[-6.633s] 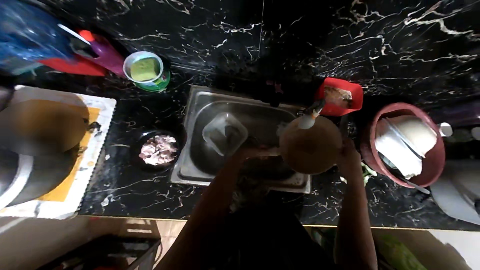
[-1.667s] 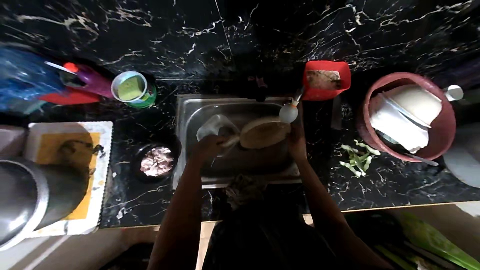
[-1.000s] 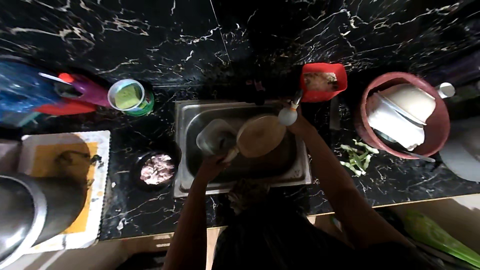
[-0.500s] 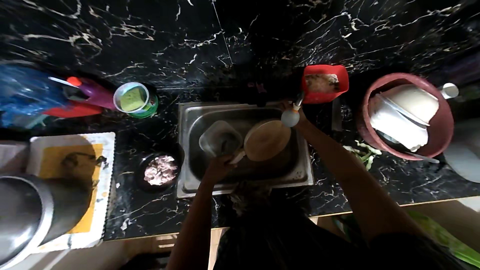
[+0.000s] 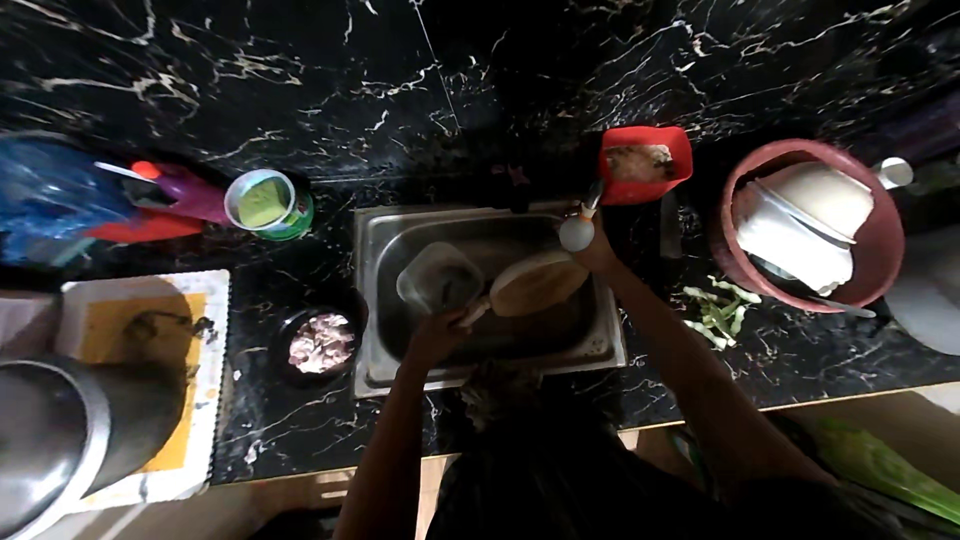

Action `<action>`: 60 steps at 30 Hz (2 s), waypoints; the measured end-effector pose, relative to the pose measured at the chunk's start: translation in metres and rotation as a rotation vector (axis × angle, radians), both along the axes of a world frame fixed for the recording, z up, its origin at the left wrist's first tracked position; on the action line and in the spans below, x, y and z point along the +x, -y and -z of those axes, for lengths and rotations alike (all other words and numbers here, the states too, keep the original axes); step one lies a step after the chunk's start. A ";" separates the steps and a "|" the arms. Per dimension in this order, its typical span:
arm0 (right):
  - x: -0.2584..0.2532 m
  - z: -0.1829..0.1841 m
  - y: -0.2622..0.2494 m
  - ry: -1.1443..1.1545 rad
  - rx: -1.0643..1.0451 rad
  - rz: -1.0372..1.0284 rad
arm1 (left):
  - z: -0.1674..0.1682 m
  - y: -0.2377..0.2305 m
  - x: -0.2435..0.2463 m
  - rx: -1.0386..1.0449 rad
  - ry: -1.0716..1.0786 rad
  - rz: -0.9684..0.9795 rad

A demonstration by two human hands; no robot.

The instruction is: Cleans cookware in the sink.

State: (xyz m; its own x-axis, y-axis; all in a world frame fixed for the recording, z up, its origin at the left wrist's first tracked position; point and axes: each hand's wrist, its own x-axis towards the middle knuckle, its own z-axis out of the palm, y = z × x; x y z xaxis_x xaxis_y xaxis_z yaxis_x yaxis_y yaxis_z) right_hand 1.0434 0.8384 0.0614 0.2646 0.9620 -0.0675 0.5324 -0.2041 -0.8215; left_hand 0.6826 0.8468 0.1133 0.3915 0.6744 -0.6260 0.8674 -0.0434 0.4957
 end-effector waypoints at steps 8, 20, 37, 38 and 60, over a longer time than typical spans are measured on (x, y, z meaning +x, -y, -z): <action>-0.027 0.012 0.046 -0.554 -0.228 0.256 | 0.011 0.007 -0.026 0.101 0.089 -0.060; -0.087 0.051 0.008 -1.507 -0.225 0.286 | 0.014 0.028 -0.067 0.164 0.210 -0.240; -0.066 0.018 0.000 -0.542 -0.115 0.151 | -0.006 0.005 0.031 -0.191 -0.077 -0.101; -0.066 0.009 0.002 -0.650 -0.185 0.093 | -0.004 0.004 0.036 -0.213 -0.064 -0.114; -0.059 -0.006 0.000 0.248 -0.244 -0.029 | -0.037 0.062 0.103 -0.776 0.672 -0.889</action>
State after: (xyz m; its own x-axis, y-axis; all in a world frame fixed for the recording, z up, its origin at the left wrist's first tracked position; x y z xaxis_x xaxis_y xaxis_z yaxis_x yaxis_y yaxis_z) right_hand 0.9844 0.8386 0.0671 0.2744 0.9328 -0.2335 0.7182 -0.3602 -0.5954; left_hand 0.7856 0.7848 0.1499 0.3901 0.4205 -0.8191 0.0386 0.8814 0.4708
